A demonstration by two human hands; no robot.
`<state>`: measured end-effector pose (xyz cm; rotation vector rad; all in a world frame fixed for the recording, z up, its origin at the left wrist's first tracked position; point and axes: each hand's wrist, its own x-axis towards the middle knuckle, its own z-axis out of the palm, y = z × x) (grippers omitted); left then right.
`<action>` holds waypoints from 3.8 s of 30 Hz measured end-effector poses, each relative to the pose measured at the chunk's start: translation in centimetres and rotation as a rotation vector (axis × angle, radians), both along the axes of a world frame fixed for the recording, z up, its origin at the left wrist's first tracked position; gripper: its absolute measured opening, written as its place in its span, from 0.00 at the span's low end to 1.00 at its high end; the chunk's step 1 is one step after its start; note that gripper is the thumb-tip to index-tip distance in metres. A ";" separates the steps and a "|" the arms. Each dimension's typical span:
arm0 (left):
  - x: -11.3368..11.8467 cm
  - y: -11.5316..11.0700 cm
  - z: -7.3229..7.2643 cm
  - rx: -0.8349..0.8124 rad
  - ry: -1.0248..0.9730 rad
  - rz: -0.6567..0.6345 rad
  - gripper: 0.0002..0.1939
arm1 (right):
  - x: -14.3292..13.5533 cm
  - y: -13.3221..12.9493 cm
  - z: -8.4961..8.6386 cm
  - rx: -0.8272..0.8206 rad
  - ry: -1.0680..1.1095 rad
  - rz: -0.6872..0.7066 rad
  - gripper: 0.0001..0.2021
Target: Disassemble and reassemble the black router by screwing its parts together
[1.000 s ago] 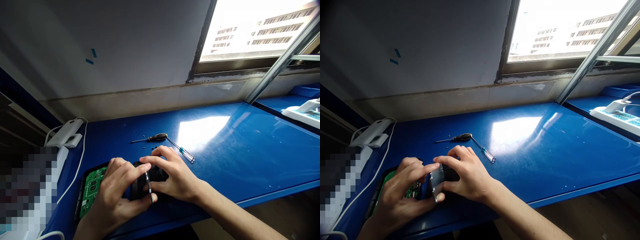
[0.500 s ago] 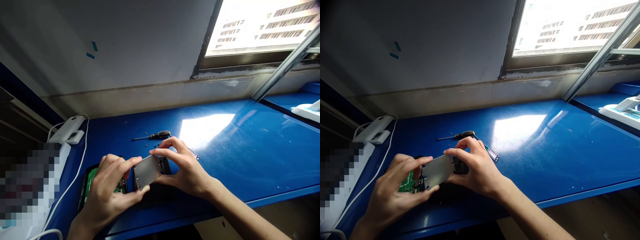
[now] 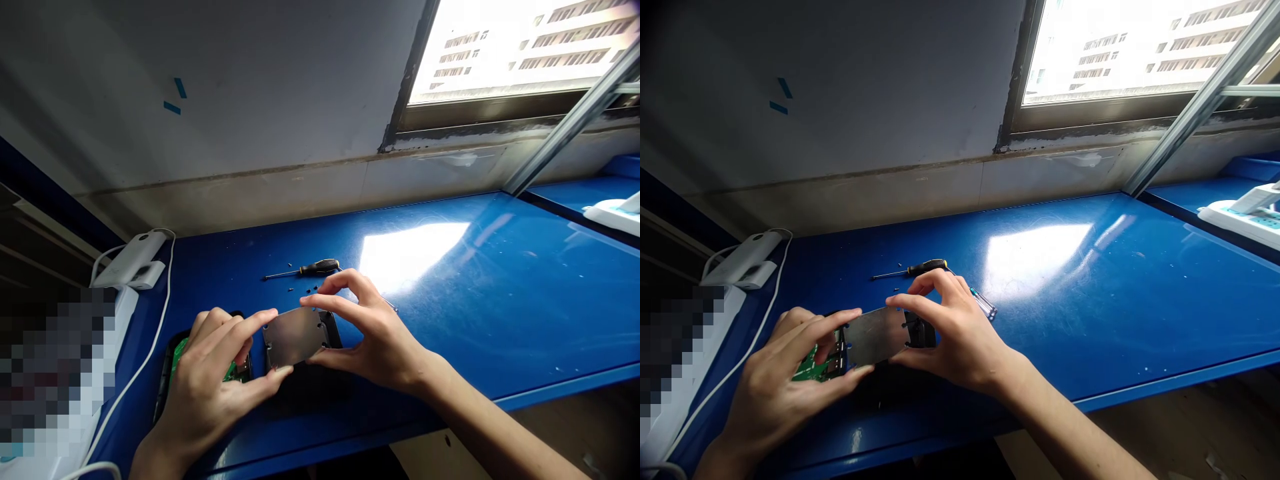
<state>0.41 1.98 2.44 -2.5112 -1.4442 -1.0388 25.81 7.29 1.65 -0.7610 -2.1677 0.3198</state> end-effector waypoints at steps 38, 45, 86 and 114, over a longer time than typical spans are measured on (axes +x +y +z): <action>2.5 0.3 0.4 0.146 -0.016 -0.186 0.17 | -1.6 -0.9 -1.6 -0.236 -0.020 0.169 0.42; 2.5 0.0 0.2 0.087 -0.112 -0.237 0.17 | -1.7 -0.9 -1.1 -0.314 0.016 0.198 0.31; 1.1 0.5 -0.8 -0.260 -0.005 -0.007 0.25 | 0.4 -0.1 -0.6 -0.133 -0.159 0.034 0.27; 1.7 1.0 -0.7 -0.576 0.003 -0.065 0.19 | -0.1 -0.1 -0.4 -0.037 -0.229 -0.084 0.13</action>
